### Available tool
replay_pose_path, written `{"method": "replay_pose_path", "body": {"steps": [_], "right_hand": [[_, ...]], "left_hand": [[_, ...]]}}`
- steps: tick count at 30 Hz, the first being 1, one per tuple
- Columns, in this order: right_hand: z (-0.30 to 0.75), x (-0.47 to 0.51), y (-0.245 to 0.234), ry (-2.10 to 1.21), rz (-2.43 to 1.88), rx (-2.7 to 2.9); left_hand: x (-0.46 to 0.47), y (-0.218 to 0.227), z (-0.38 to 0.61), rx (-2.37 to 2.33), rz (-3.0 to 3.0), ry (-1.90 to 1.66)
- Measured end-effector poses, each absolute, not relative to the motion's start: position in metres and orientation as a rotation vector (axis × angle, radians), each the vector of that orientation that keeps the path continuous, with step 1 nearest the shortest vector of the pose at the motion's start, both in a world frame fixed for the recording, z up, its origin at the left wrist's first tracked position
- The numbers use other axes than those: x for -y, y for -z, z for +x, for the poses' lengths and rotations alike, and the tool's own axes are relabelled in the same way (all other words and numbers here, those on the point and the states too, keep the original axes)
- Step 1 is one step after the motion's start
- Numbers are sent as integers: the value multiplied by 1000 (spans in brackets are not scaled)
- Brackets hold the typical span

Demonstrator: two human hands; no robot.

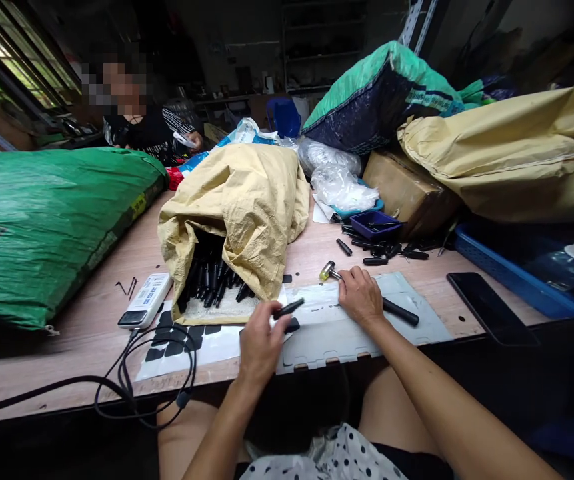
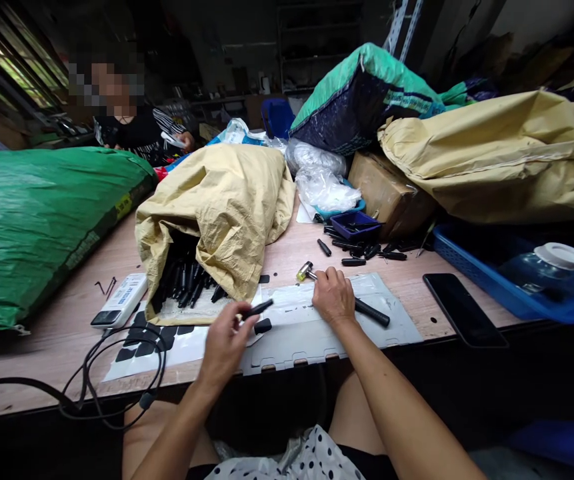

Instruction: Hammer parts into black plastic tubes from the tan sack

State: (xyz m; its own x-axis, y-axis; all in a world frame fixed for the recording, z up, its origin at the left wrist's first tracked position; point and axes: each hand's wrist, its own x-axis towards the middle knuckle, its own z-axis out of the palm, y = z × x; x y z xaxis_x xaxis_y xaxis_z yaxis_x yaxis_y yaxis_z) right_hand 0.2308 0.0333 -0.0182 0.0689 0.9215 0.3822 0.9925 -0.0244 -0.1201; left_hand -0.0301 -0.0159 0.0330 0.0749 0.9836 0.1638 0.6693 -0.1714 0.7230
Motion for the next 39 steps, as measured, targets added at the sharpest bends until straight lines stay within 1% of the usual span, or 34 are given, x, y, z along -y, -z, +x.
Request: {"method": "replay_pose_path", "body": {"steps": [3, 6, 10, 13, 15, 19, 23, 26, 34, 39], "right_hand": [[231, -33, 19, 275, -1989, 1908], [232, -33, 20, 258, -1980, 1909], [236, -35, 15, 182, -1997, 1923], [236, -29, 1, 131, -1937, 1879], [232, -19, -11, 46, -1828, 1805], [214, 11, -28, -291, -1558, 1721], [195, 34, -26, -419, -1440, 1724], [187, 40, -23, -420, -1447, 1791], [179, 46, -26, -260, -1485, 1892], [181, 47, -23, -293, -1535, 1945]], "left_hand": [[1, -15, 1, -1538, 2010, -811], [-12, -3, 10, -1536, 2066, -753], [-19, 2, 5, -1513, 2047, -752], [-20, 2, 2, -1481, 2012, -749], [-21, 3, 2, -1460, 1997, -752], [-22, 4, 4, -1454, 1956, -754], [-23, 4, 5, -1464, 1926, -754], [-23, 4, 5, -1464, 1898, -770], [-23, 4, 6, -1474, 1879, -773], [-23, 4, 7, -1493, 1869, -765]]}}
